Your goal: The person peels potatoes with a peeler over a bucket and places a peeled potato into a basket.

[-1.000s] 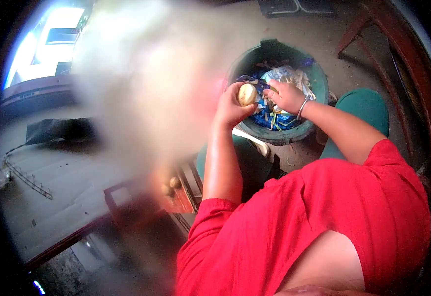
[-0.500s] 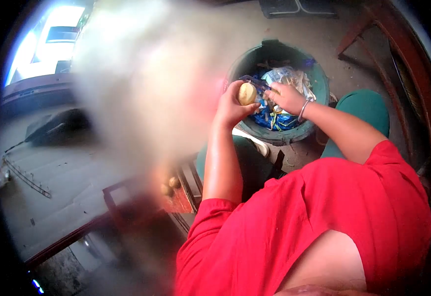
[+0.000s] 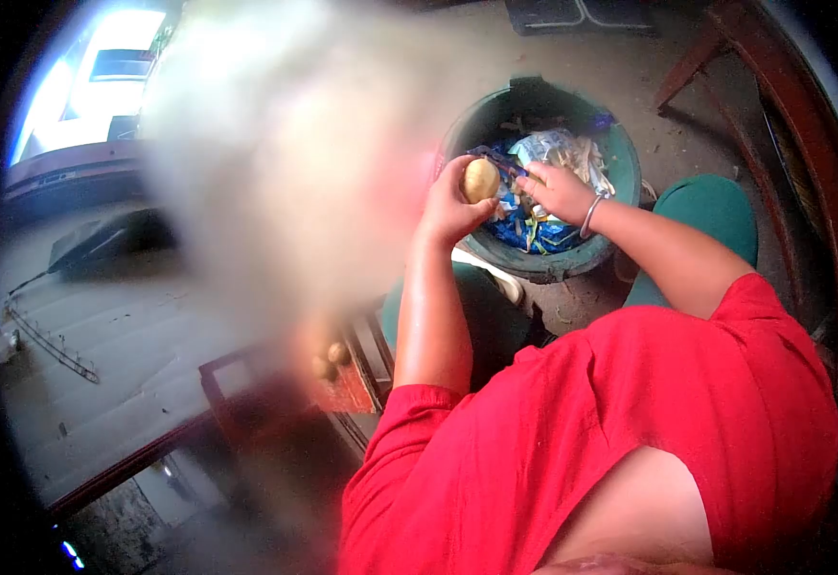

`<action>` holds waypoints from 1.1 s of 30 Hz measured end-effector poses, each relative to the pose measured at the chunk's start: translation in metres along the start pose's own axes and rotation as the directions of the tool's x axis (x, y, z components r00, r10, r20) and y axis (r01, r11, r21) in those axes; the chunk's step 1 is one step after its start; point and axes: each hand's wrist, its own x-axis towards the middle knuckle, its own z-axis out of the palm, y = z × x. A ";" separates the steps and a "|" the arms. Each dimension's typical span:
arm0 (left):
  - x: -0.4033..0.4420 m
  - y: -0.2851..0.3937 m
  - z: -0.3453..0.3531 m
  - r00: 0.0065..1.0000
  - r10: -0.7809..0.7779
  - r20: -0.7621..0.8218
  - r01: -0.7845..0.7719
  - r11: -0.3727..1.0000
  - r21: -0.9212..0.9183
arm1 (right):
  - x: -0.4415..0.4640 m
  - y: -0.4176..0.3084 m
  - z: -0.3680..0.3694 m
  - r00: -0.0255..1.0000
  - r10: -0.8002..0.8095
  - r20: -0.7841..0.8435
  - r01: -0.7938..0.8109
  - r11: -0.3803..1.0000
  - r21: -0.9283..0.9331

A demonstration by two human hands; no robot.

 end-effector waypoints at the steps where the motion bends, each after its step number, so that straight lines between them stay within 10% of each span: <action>1: 0.000 0.000 -0.001 1.000 0.003 0.002 -0.003 0.999 0.037 | 0.000 0.001 0.001 1.000 -0.007 -0.011 0.006 1.000 -0.005; 14: -0.002 0.014 -0.005 0.991 -0.136 -0.018 0.136 0.990 0.047 | -0.012 -0.022 -0.002 0.944 -0.323 0.073 0.331 0.928 -0.172; 33: -0.002 0.016 -0.005 0.990 -0.140 0.000 0.139 0.987 0.077 | 0.004 -0.011 -0.009 0.988 -0.145 -0.056 0.127 0.960 -0.250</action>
